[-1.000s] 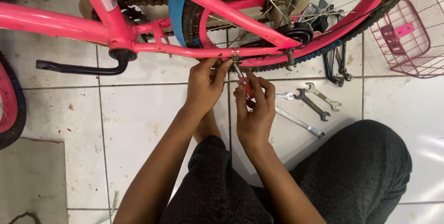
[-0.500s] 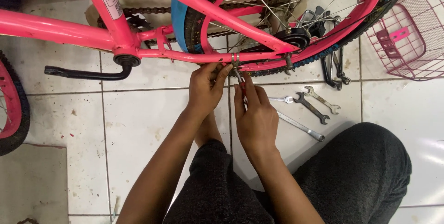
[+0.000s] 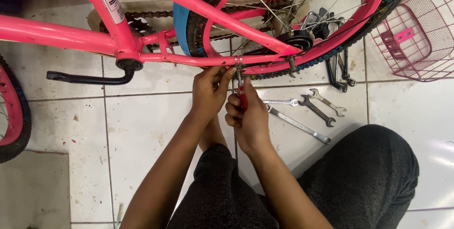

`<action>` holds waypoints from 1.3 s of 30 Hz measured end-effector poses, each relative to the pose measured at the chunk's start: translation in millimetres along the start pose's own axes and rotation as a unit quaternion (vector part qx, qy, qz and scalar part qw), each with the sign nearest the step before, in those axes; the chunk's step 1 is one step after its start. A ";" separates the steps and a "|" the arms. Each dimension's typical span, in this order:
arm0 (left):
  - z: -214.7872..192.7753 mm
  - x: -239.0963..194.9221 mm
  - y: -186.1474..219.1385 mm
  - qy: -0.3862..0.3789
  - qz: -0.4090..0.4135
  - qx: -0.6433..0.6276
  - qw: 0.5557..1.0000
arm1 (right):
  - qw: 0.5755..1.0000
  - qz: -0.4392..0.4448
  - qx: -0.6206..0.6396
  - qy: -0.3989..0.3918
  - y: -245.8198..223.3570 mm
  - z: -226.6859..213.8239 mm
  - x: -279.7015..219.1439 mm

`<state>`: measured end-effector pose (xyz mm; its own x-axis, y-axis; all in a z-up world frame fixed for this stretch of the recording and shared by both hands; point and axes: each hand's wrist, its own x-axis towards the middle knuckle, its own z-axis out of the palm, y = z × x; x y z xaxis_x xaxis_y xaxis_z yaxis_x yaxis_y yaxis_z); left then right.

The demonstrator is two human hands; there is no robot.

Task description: The person sits on the floor and works on the rear wheel area of a pink bicycle. They use their hands to manipulate a small metal part near the chainstay and later use a screwdriver to tighten a screw on the bicycle frame.

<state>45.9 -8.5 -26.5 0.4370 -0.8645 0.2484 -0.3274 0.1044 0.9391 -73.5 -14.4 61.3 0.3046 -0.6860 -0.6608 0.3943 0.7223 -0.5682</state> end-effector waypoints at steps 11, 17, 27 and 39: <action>0.0 0.3 2.3 -0.004 0.000 0.002 1.000 | 0.852 -0.158 -0.495 0.063 1.4 -17.3 3.4; -1.8 0.0 8.2 -0.012 -0.004 0.002 1.000 | 0.975 -0.031 -0.219 0.000 -6.5 -6.2 -1.3; -7.7 4.0 8.4 -0.073 -0.069 -0.032 0.994 | 0.846 -0.225 -0.478 0.068 -2.8 -4.3 -12.6; -6.7 10.7 14.4 -0.082 -0.090 -0.049 0.991 | 0.968 0.166 0.126 -0.136 -13.5 -32.3 25.6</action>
<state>51.4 -12.9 -8.7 0.3360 -0.9410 0.0393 -0.1701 -0.0196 0.9852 -99.0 -38.9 36.2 0.6549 -0.4414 -0.6134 0.4241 0.8865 -0.1851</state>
